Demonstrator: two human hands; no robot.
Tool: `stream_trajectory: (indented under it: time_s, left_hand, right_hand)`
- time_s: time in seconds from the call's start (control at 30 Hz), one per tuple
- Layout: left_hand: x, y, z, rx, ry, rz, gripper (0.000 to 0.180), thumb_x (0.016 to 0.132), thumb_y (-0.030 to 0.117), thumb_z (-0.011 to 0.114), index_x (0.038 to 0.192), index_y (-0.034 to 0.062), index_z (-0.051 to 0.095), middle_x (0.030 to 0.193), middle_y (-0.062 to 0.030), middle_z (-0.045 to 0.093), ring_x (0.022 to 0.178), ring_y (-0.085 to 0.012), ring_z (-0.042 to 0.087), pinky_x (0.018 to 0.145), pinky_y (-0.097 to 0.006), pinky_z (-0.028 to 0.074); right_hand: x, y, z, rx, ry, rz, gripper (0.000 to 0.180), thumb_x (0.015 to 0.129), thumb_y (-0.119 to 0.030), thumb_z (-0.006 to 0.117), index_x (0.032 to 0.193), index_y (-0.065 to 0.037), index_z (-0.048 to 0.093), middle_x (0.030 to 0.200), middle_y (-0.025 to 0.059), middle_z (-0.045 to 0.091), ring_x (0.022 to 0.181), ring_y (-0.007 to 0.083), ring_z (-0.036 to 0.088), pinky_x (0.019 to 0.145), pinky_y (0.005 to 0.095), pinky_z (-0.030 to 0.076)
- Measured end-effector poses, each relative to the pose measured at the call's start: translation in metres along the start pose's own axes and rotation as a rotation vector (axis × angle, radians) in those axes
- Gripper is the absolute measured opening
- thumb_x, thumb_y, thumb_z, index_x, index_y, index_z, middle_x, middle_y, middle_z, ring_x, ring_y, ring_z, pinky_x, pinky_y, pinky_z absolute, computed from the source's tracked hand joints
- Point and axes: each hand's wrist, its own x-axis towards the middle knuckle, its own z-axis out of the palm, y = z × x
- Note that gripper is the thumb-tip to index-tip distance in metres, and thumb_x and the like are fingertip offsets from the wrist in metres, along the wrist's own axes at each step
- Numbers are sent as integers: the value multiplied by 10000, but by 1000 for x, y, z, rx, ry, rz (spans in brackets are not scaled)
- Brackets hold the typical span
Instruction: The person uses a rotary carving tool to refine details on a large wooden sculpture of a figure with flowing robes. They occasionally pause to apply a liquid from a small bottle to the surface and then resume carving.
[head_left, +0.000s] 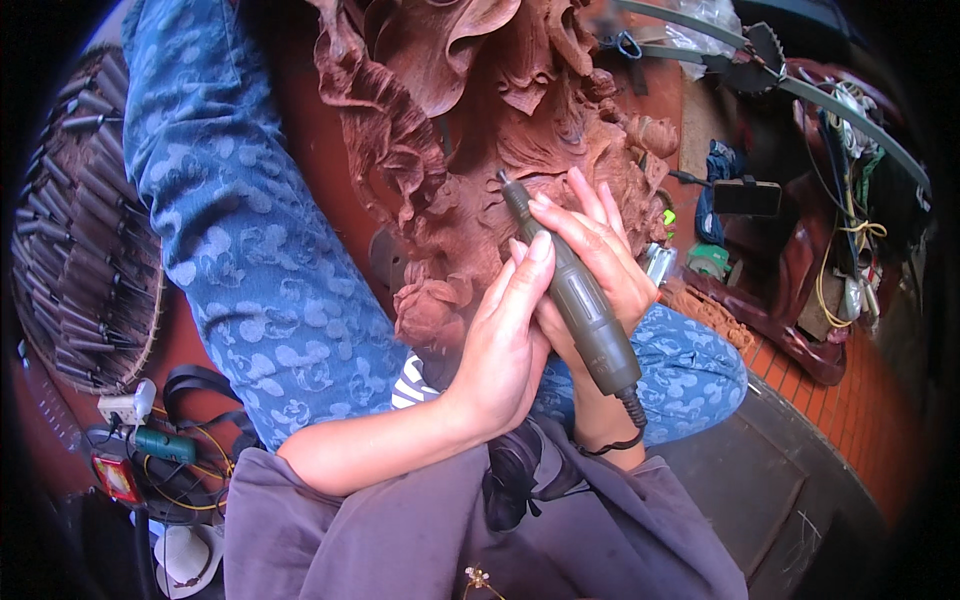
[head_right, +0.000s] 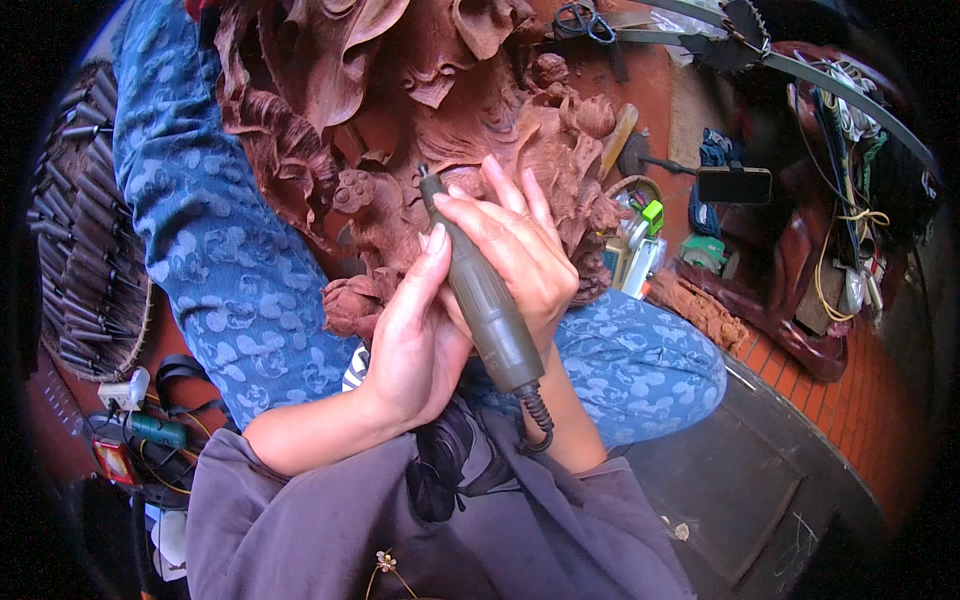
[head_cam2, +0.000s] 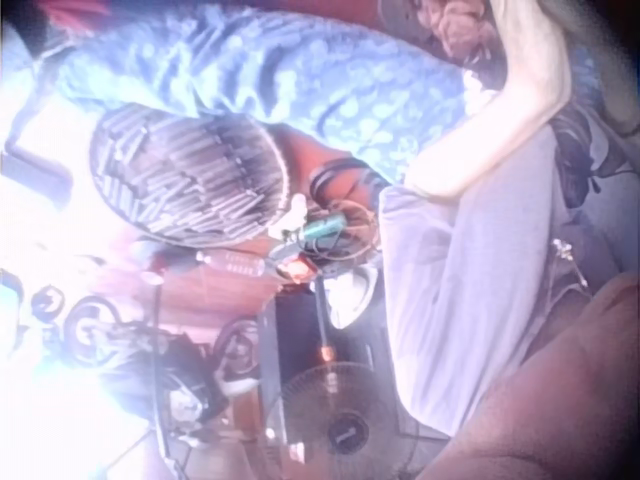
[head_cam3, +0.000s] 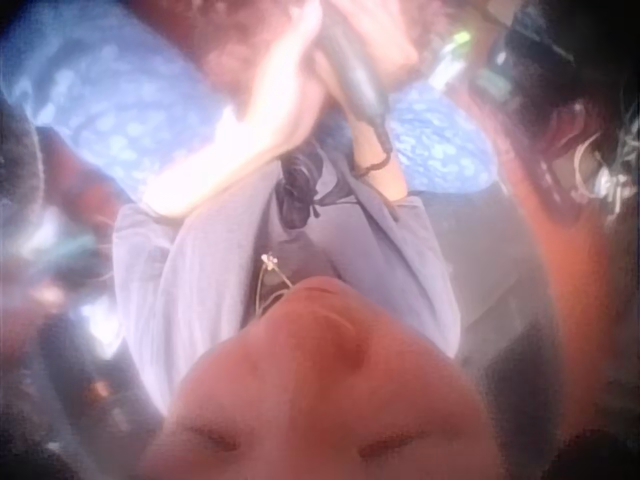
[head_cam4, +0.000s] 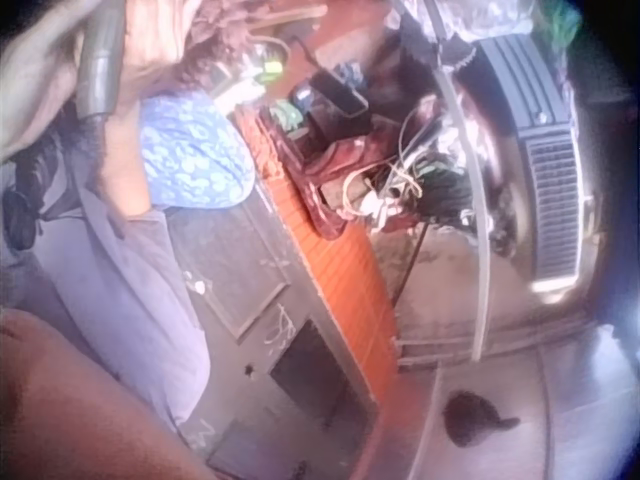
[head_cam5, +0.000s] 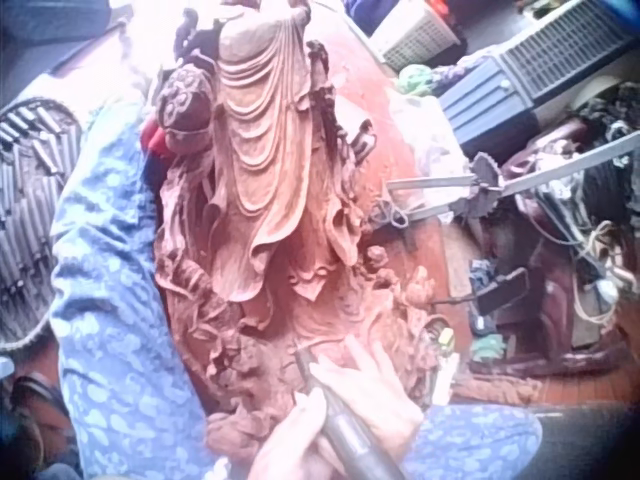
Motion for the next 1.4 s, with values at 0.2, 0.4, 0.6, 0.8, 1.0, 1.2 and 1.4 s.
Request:
stream_trajectory:
  time_s: [0.2, 0.4, 0.6, 0.8, 1.0, 1.2, 1.4]
  left_hand:
    - [-1, -3, 4, 52, -37, -67, 425, 973, 299, 322, 1325, 62, 316, 1292, -72, 412, 1195, -148, 396, 1020, -311, 295]
    - [-3, -2, 3, 45, 25, -63, 459, 968, 313, 331, 1350, 64, 279, 1328, -67, 380, 1227, -158, 364, 1037, -317, 275]
    - [-4, -1, 9, 176, -20, -88, 472, 973, 313, 296, 1368, 59, 249, 1370, -72, 339, 1261, -171, 332, 1052, -323, 251]
    - [-13, -7, 9, 212, -24, -66, 502, 954, 321, 328, 1375, 61, 241, 1387, -92, 317, 1287, -209, 306, 1065, -346, 226]
    - [-17, -12, -4, 346, -44, -109, 416, 941, 343, 364, 1241, 56, 387, 1215, -90, 477, 1100, -179, 483, 942, -329, 367]
    - [-12, -12, 4, 429, -124, -113, 390, 937, 317, 418, 1158, -3, 444, 979, -69, 574, 896, -106, 541, 791, -229, 405]
    - [-11, -12, 6, 458, -70, -90, 387, 938, 313, 407, 1160, -2, 439, 1022, -91, 561, 958, -135, 541, 828, -256, 409]
  right_hand:
    - [0, 2, -7, 66, 52, 24, 306, 619, -73, 681, 922, -32, 662, 872, 127, 651, 985, 344, 603, 947, 483, 392]
    - [0, 3, -8, -2, -22, -6, 284, 670, -163, 659, 927, -42, 665, 880, 112, 652, 982, 340, 604, 938, 493, 396]
    - [-6, 6, -8, 107, 87, 16, 289, 658, -94, 683, 933, -8, 656, 905, 153, 653, 999, 358, 594, 930, 498, 403]
    - [-5, 0, -18, 74, 106, -8, 209, 750, -129, 624, 926, -29, 677, 891, 121, 656, 961, 320, 620, 894, 496, 435]
    - [-14, -8, -32, -8, 107, 68, 197, 785, -131, 607, 940, -29, 672, 935, 113, 653, 965, 315, 617, 907, 502, 420]
    - [-20, -4, -44, 33, 101, 131, 234, 793, -190, 620, 969, -44, 667, 964, 103, 652, 1011, 316, 596, 941, 516, 382]
    - [-20, 0, -42, 65, 85, 152, 209, 811, -130, 583, 986, -50, 663, 991, 98, 647, 1011, 300, 598, 946, 508, 382]
